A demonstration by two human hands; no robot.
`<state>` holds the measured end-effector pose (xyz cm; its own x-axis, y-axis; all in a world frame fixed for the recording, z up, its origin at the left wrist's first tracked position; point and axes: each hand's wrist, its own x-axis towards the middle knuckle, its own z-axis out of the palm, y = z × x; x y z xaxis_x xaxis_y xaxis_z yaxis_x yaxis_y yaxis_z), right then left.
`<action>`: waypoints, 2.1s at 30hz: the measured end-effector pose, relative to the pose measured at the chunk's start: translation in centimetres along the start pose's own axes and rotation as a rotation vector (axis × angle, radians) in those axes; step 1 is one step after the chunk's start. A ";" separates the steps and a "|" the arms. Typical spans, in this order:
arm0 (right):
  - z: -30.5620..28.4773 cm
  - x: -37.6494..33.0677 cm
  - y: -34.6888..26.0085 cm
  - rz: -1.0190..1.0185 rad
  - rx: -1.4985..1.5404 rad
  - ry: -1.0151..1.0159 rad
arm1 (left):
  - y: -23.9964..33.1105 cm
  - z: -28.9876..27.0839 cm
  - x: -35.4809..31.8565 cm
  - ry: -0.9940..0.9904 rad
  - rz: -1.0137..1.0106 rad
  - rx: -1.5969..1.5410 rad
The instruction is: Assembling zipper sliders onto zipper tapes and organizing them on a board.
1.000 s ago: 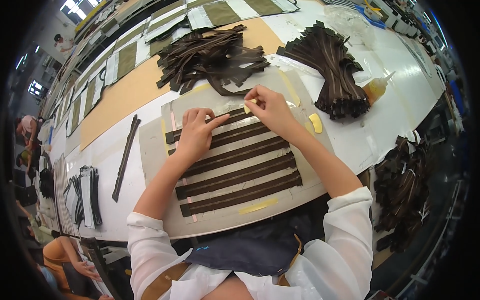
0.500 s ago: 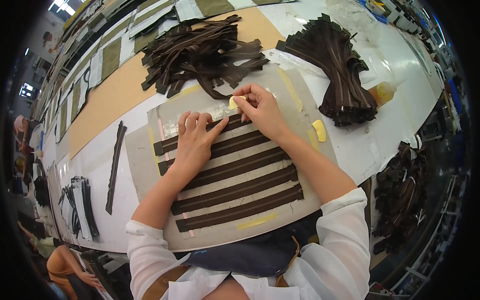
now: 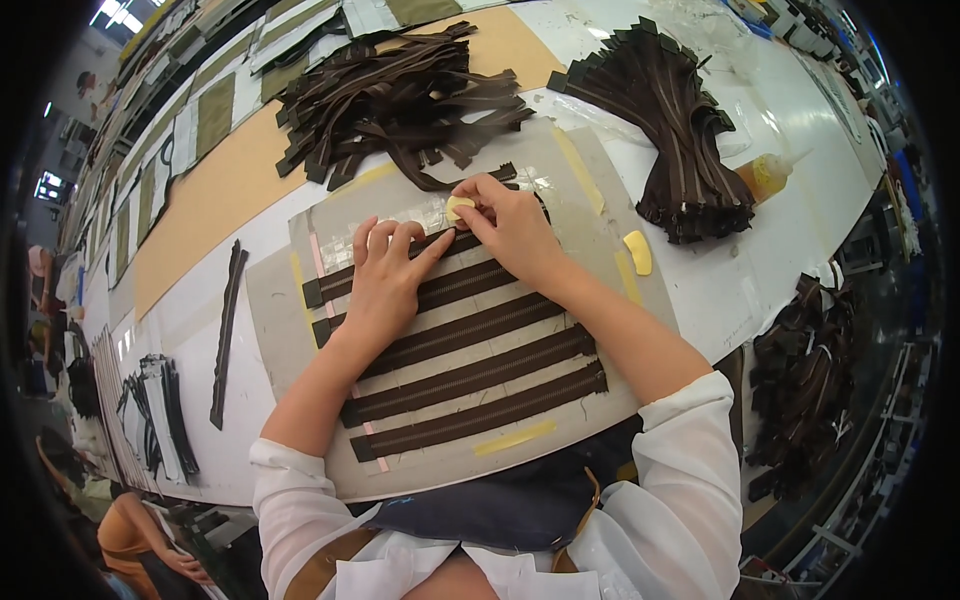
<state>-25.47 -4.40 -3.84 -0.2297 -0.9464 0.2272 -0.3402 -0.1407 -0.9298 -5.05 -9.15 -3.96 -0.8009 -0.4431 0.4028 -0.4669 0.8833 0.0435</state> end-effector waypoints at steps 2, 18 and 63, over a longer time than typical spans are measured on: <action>0.2 0.1 0.4 0.021 0.076 0.031 | 0.1 0.1 0.0 -0.002 -0.004 -0.001; 0.8 1.0 -0.4 0.078 -0.159 -0.100 | -0.4 0.5 -0.7 0.075 -0.023 -0.026; 2.0 0.9 -0.6 0.085 -0.266 -0.028 | -0.5 1.1 -0.7 0.134 -0.032 -0.042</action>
<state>-23.68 -5.70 -3.67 -0.2432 -0.9598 0.1403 -0.5491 0.0170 -0.8356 -4.66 -9.47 -5.27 -0.7274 -0.4495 0.5185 -0.4730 0.8758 0.0959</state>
